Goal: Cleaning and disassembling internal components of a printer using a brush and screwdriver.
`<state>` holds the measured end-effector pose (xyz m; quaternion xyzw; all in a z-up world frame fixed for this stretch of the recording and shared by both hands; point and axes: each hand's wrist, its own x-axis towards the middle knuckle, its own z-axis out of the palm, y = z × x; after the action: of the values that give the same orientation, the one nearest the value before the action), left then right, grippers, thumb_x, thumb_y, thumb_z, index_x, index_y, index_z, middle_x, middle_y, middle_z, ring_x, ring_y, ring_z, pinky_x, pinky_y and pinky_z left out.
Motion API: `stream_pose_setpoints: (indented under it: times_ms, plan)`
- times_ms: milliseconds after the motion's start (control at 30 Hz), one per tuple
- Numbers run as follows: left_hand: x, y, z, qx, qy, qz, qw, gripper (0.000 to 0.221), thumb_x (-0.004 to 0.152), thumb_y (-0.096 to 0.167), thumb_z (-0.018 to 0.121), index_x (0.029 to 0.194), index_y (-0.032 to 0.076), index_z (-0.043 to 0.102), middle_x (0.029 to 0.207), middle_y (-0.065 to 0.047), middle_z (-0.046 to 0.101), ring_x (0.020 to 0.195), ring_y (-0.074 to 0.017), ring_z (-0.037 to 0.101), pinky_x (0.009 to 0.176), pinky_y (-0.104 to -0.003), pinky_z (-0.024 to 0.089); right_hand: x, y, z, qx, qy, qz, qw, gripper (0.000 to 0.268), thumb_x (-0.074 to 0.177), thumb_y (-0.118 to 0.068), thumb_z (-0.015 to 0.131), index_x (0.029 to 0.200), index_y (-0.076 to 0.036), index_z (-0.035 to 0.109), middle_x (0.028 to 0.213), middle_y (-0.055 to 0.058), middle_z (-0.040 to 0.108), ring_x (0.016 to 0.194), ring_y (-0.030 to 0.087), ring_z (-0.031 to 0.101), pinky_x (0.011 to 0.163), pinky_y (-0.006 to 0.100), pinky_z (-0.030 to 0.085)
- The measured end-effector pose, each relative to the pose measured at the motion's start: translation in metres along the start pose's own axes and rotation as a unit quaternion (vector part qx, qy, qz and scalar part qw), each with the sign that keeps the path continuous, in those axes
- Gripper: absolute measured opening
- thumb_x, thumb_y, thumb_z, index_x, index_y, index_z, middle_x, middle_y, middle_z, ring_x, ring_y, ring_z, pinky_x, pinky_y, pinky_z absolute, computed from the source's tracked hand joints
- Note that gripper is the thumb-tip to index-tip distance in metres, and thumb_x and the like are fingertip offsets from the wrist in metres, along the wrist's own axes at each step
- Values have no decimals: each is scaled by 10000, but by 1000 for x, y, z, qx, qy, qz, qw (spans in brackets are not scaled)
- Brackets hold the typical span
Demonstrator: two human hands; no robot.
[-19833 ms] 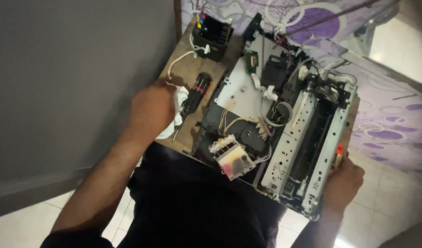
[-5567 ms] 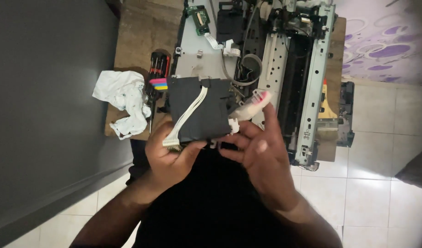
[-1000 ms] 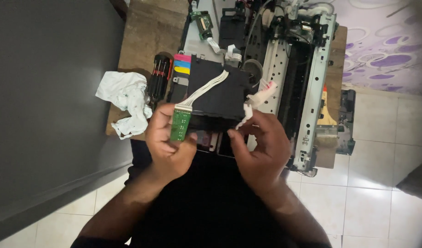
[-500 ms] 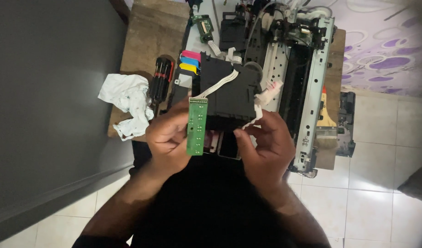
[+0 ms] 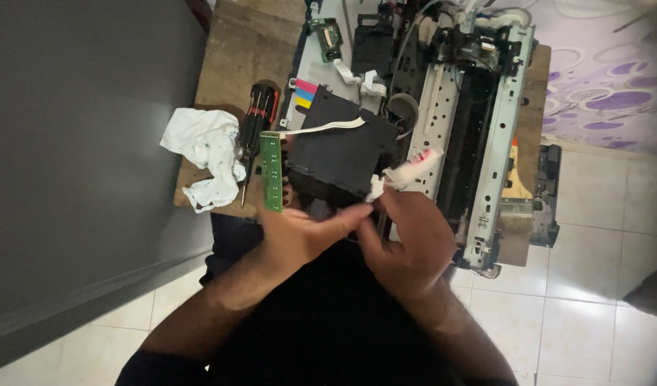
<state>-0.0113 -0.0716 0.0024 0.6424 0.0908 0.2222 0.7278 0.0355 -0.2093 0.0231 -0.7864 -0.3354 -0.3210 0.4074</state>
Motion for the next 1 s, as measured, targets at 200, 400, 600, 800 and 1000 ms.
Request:
stream_pose_setpoints:
  times_ms: [200,400,600,800,1000]
  plan:
    - [4,-28,2,231,100,138,958,1189,564,127,1045,1493,-40,322,1234,-389,634,1160,-398,697,1034,-478,581,9,-1,-4,-17,-29,-36,999,196,753,46,825,943,46,773,755,159,690,603,347,666,529,399,546]
    - [4,-47,3,223,151,105,957,1180,440,189,1078,1384,-82,425,1197,-341,672,1162,-382,696,1056,-473,544,6,16,-8,61,-106,-73,990,422,831,-119,839,1186,71,711,829,181,693,678,383,643,609,469,520]
    - [12,-45,6,216,197,70,954,1184,315,250,1111,1275,-124,528,1160,-294,710,1164,-365,695,1078,-467,507,14,6,-4,103,-100,-29,989,463,832,-122,855,1223,80,710,892,161,727,730,366,659,650,452,542]
    - [18,-12,0,118,98,72,986,993,427,191,1078,1188,-127,524,1111,-295,686,1178,-389,674,983,-507,559,18,6,-7,127,-98,-13,987,344,895,-106,739,1189,74,737,851,118,727,703,335,663,640,419,553]
    - [23,19,5,100,70,22,992,695,504,77,1033,1006,-203,643,910,-326,715,1034,-358,699,819,-475,607,21,6,-13,139,-121,-4,983,353,886,-1,694,1228,86,715,874,174,733,724,400,678,626,468,561]
